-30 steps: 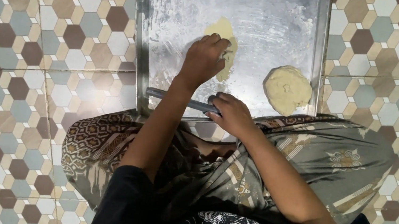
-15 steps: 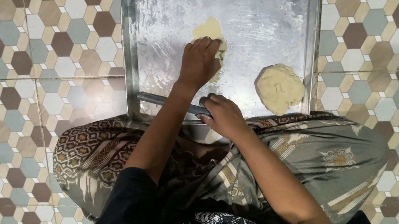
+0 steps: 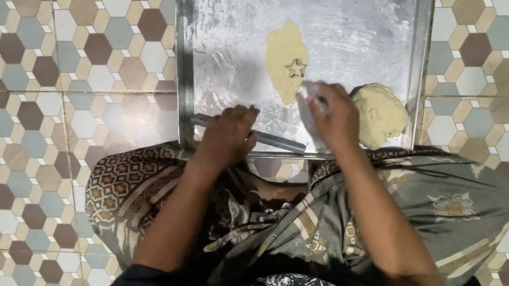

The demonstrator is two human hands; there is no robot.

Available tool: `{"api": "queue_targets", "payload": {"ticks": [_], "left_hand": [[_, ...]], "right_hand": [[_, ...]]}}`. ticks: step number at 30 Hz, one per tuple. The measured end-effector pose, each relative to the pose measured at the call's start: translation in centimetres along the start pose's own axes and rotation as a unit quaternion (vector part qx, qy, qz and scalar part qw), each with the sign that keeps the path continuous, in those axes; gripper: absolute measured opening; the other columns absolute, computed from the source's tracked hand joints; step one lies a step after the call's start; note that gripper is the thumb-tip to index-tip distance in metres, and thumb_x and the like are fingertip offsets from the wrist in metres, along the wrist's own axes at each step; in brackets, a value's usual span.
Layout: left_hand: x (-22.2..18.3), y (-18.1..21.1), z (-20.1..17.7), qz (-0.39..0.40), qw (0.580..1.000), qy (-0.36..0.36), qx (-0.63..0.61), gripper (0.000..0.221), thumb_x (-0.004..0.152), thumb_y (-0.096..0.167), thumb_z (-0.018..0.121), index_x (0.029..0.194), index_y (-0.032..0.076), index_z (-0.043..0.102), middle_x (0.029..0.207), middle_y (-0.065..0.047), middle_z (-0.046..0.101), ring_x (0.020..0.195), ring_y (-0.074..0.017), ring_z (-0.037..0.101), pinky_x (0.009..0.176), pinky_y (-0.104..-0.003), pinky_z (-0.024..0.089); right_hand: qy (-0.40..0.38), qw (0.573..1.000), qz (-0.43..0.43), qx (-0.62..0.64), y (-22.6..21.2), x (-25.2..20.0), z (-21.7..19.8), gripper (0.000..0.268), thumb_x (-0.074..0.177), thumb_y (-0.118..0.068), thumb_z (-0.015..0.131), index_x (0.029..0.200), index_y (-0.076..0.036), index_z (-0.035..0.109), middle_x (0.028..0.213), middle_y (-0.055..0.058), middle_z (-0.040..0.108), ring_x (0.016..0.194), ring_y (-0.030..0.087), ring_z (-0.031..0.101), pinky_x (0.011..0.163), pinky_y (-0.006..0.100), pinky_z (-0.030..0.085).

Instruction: Rolling out small pieces of dough on a metal tray and using a star-shaped cutter to create cookie shapes.

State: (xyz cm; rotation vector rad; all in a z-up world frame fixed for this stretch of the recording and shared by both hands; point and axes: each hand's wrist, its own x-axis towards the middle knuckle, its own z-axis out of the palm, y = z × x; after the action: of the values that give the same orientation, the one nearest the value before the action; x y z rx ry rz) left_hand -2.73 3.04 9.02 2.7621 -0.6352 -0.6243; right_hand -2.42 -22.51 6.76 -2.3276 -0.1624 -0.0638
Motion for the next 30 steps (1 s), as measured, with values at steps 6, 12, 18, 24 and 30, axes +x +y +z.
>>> {"api": "queue_targets", "payload": {"ticks": [6, 12, 18, 24, 30], "left_hand": [[1.5, -0.6, 4.5, -0.01, 0.999, -0.048, -0.016, 0.046, 0.091, 0.025, 0.063, 0.136, 0.014, 0.057, 0.124, -0.011, 0.063, 0.118, -0.0347, 0.064, 0.093, -0.053, 0.053], [0.8, 0.1, 1.7, 0.041, 0.996, 0.02, -0.077, 0.034, 0.071, 0.003, 0.059, 0.106, 0.002, 0.061, 0.106, -0.018, 0.068, 0.095, -0.0399, 0.065, 0.082, -0.049, 0.053], [1.2, 0.1, 2.4, 0.013, 0.998, -0.015, -0.06, 0.033, 0.073, 0.0, 0.057, 0.106, 0.002, 0.064, 0.109, -0.019, 0.069, 0.097, -0.0383, 0.067, 0.08, -0.048, 0.055], [1.4, 0.3, 2.0, -0.001, 0.997, -0.06, -0.042, 0.039, 0.076, 0.001, 0.056, 0.114, 0.002, 0.064, 0.114, -0.019, 0.069, 0.101, -0.0368, 0.067, 0.084, -0.048, 0.054], [1.6, 0.7, 1.8, -0.015, 0.996, -0.081, -0.044, 0.035, 0.081, 0.004, 0.054, 0.114, 0.002, 0.065, 0.114, -0.02, 0.069, 0.101, -0.0367, 0.066, 0.084, -0.048, 0.053]], "right_hand": [[-0.041, 0.999, 0.019, -0.004, 1.8, 4.9, -0.2, 0.037, 0.095, -0.005, 0.07, 0.132, -0.009, 0.066, 0.116, 0.011, 0.067, 0.111, 0.034, 0.066, 0.096, 0.049, 0.051], [-0.085, 0.996, -0.006, 0.04, 3.1, 7.4, -0.5, 0.054, 0.078, 0.016, 0.05, 0.127, 0.001, 0.066, 0.112, 0.014, 0.065, 0.096, 0.027, 0.063, 0.084, 0.035, 0.052], [-0.131, 0.984, -0.056, -0.105, 2.6, 7.4, -0.1, 0.058, 0.082, -0.022, 0.082, 0.135, -0.009, 0.065, 0.121, 0.009, 0.063, 0.107, 0.029, 0.06, 0.088, 0.04, 0.049], [-0.143, 0.983, -0.058, -0.1, 1.5, 7.9, 0.0, 0.056, 0.08, -0.017, 0.083, 0.133, -0.007, 0.067, 0.118, 0.009, 0.063, 0.105, 0.028, 0.061, 0.089, 0.04, 0.049], [-0.11, 0.982, -0.062, -0.141, 2.1, 7.8, 1.0, 0.045, 0.081, -0.018, 0.084, 0.123, -0.007, 0.072, 0.113, 0.007, 0.064, 0.1, 0.027, 0.063, 0.084, 0.039, 0.051]]}}
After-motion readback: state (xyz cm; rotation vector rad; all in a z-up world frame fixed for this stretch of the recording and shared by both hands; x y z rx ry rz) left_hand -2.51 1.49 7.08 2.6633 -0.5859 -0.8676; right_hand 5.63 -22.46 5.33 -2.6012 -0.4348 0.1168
